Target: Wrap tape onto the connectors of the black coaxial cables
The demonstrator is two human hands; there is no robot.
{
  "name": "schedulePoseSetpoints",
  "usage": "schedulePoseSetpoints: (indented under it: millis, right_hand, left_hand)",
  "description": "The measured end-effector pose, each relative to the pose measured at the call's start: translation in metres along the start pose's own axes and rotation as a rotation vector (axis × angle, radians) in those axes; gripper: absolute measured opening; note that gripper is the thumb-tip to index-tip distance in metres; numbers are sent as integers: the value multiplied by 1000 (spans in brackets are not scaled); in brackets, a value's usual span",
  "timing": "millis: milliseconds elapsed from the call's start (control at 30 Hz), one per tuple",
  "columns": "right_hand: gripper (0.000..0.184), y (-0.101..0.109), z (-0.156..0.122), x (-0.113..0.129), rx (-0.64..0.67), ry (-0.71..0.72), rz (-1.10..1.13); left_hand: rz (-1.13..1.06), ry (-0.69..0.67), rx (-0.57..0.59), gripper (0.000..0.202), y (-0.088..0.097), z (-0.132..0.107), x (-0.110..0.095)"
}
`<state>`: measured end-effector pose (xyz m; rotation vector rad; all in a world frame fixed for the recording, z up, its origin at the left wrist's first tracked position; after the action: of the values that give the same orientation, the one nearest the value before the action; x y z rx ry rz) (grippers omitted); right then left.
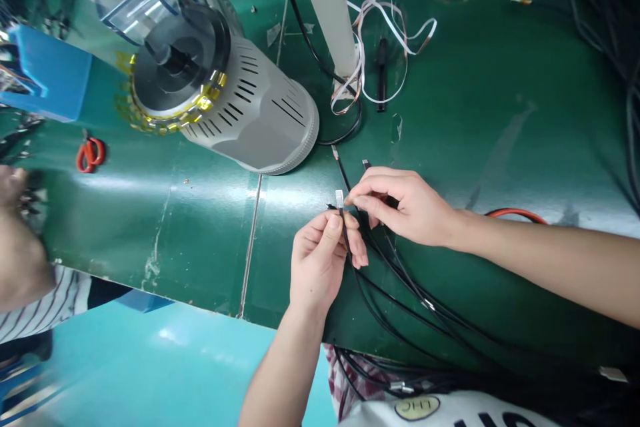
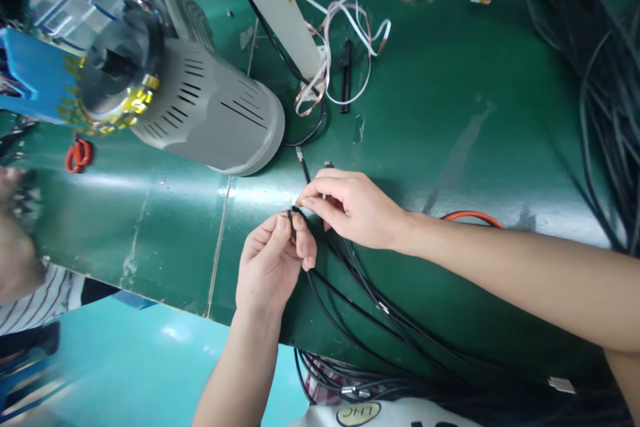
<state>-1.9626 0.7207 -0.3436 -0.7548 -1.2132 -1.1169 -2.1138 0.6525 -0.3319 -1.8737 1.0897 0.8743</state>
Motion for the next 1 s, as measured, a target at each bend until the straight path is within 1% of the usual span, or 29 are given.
schedulePoseSetpoints:
  millis: [167, 267, 333, 400, 467, 533, 567, 633, 667, 700, 733, 767, 800, 867, 933, 1000]
  right_hand:
    - [17, 3, 4, 3, -11, -35, 63]
    - [15, 4, 4, 8, 12, 36, 75]
    - [16, 3, 2, 13, 27, 75, 77]
    - [19, 0, 0, 20, 26, 67, 77]
    - [21, 3, 1, 29, -7, 41, 45]
    - [23, 17, 12, 40, -84, 1, -15]
    - [24, 30, 21, 43, -151, -32, -60]
    - [29, 66, 45, 45, -327, -114, -162]
    - [29, 86, 58, 43, -457, -159, -270]
    - [32, 103, 70, 39, -551, -178, -327]
    - [34, 118, 82, 33, -604, -193, -363]
    - [38, 128, 92, 26, -642, -213, -392]
    - [38, 133, 100, 18, -658, -233, -404]
    - [29, 130, 111, 3, -662, -259, -393]
    - [20, 117, 116, -7, -667, -269, -347]
    - [21, 103, 117, -9, -693, -271, -278]
  left_hand:
    - [69, 23, 36, 21, -5, -4, 3]
    - [81, 32, 21, 19, -8, -8, 2]
    - [86, 23, 3, 19, -8, -10, -1]
    - [76, 29, -1, 20, -8, -10, -5]
    - [33, 57, 3, 20, -7, -10, -9]
    - [-22, 95, 11, 18, -5, -11, -12]
    - [-46, 109, 16, 17, -4, -12, -13]
    - [-86, 120, 24, 16, -1, -14, -16]
    - [-103, 120, 28, 16, 0, -16, -17]
    - [-119, 119, 28, 16, 1, -17, -18]
    - [-132, 117, 28, 16, 2, -19, -19]
    - [-144, 114, 26, 16, 3, -20, -20]
    - [-154, 111, 27, 17, 4, -22, -21]
    - [-169, 102, 36, 18, 6, -26, -22]
    - [-185, 98, 60, 20, 7, -29, -23]
    - [-199, 101, 94, 21, 7, -31, -23]
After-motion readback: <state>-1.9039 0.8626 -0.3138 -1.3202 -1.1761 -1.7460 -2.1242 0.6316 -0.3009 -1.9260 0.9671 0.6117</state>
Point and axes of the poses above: each hand's wrist, its own z-axis towards the middle knuckle, its own y-axis out of the back of the hand, x = y × z, the point moved 2 cm from there along z, towards the middle knuckle, and after that the axes turned 14 degrees about -x, right-handed, at the moved point
